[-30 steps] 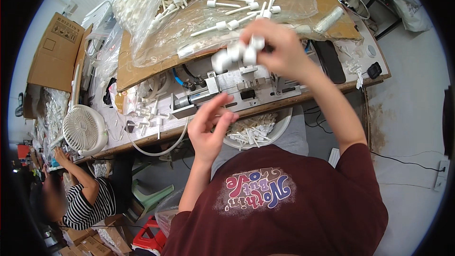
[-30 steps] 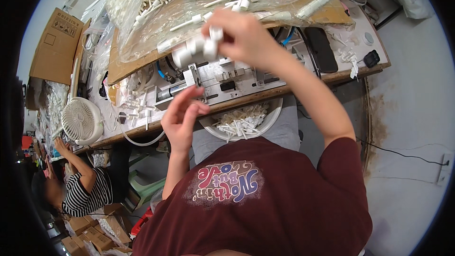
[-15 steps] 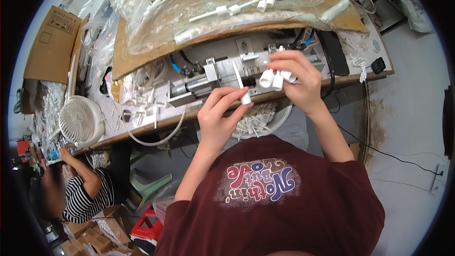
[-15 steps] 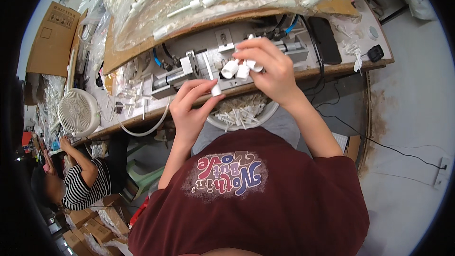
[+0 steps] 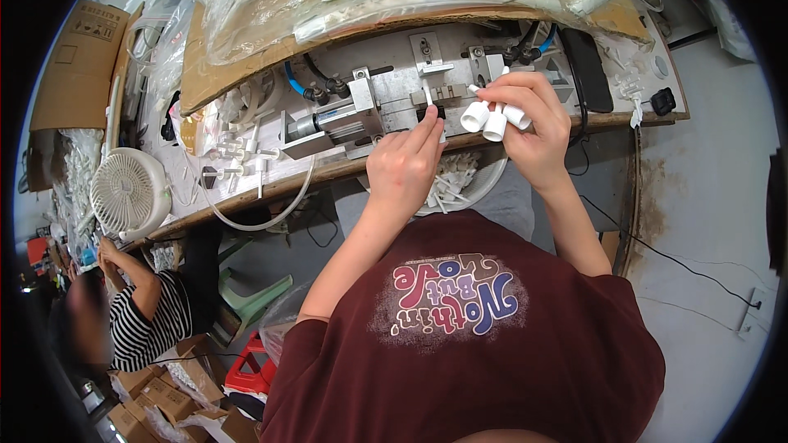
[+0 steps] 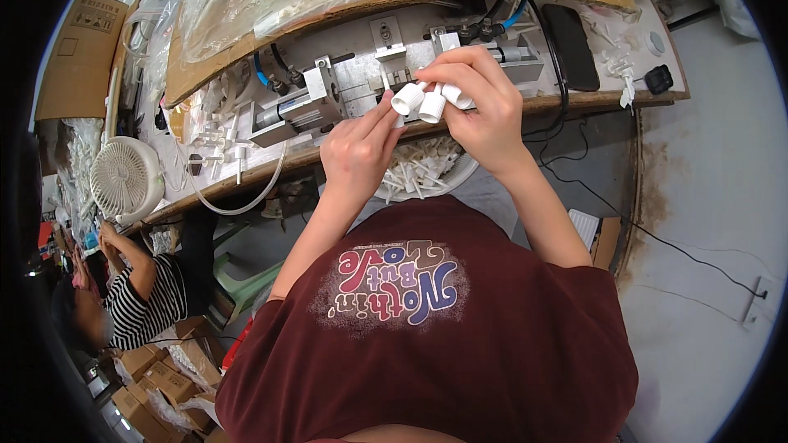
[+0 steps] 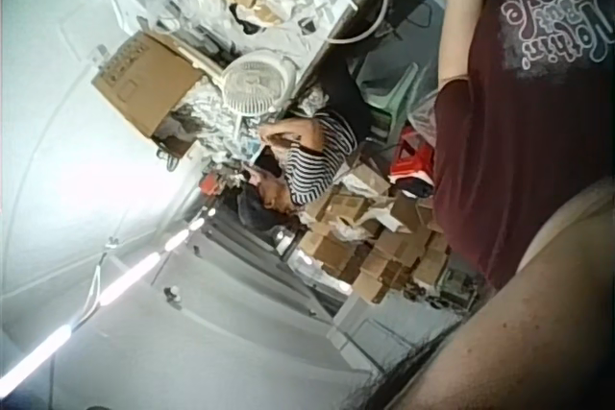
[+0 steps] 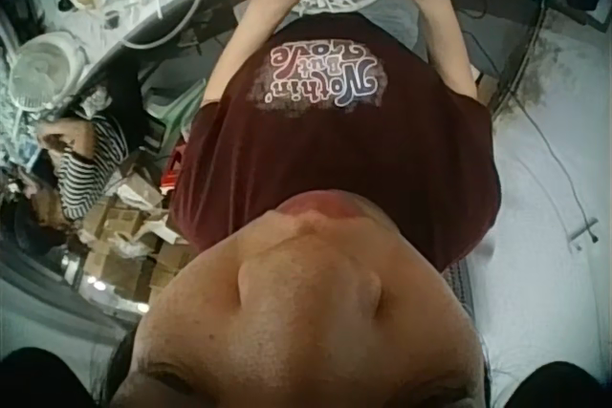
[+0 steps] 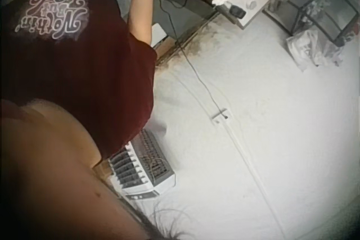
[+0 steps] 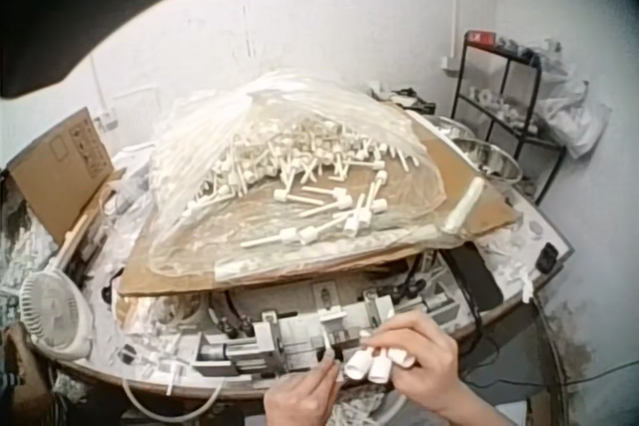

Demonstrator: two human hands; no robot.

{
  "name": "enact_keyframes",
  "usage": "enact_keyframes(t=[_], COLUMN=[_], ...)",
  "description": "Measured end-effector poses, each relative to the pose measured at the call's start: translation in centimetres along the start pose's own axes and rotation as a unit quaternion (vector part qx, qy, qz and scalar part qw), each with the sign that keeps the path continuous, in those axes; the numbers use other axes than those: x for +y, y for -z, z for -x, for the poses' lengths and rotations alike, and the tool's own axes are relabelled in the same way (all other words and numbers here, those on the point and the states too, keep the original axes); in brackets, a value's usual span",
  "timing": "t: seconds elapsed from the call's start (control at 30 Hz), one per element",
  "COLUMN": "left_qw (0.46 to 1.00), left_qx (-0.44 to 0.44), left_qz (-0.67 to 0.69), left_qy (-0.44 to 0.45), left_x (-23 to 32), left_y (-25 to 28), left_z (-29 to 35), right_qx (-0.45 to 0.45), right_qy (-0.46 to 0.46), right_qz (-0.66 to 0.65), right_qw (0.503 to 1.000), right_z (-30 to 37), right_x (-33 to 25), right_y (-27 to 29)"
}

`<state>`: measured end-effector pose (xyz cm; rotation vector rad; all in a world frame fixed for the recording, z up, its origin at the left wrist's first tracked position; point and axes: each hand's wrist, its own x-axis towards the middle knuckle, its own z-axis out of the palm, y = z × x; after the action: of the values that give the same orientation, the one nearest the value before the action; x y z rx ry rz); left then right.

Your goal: Manually assemble small white plastic pump or nozzle components using a jig or small pneumatic press on a workbench.

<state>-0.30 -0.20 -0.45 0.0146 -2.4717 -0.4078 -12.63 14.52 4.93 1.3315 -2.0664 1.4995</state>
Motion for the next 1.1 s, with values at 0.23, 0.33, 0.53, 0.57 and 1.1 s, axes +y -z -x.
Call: enact_keyframes(t=[0.23, 0.33, 0.53, 0.57, 1.1], left_qw=[0.998, 0.998, 0.997, 0.997, 0.858], left_qx=[-0.05, -0.05, -0.065, -0.064, -0.069], left_qz=[0.007, 0.012, 0.014, 0.016, 0.457], left_qy=[0.024, 0.03, 0.039, 0.039, 0.224], left_x=[0.0, 0.0, 0.0, 0.0, 2.3], left_y=[0.7, 0.7, 1.0, 1.0, 5.1], left_z=[-1.2, -1.1, -1.4, -1.3, -3.0], right_qx=[0.015, 0.016, 0.011, 0.011, -0.027], right_qy=[0.007, 0.002, -0.009, -0.009, 0.047], right_qz=[0.001, -0.012, -0.012, -0.015, 0.032], right_qw=[1.0, 1.0, 1.0, 1.0, 0.998], right_z=[0.1, 0.2, 0.2, 0.2, 1.0], right_x=[0.1, 0.2, 0.2, 0.1, 0.1], right_y=[0.3, 0.2, 0.1, 0.1, 0.0])
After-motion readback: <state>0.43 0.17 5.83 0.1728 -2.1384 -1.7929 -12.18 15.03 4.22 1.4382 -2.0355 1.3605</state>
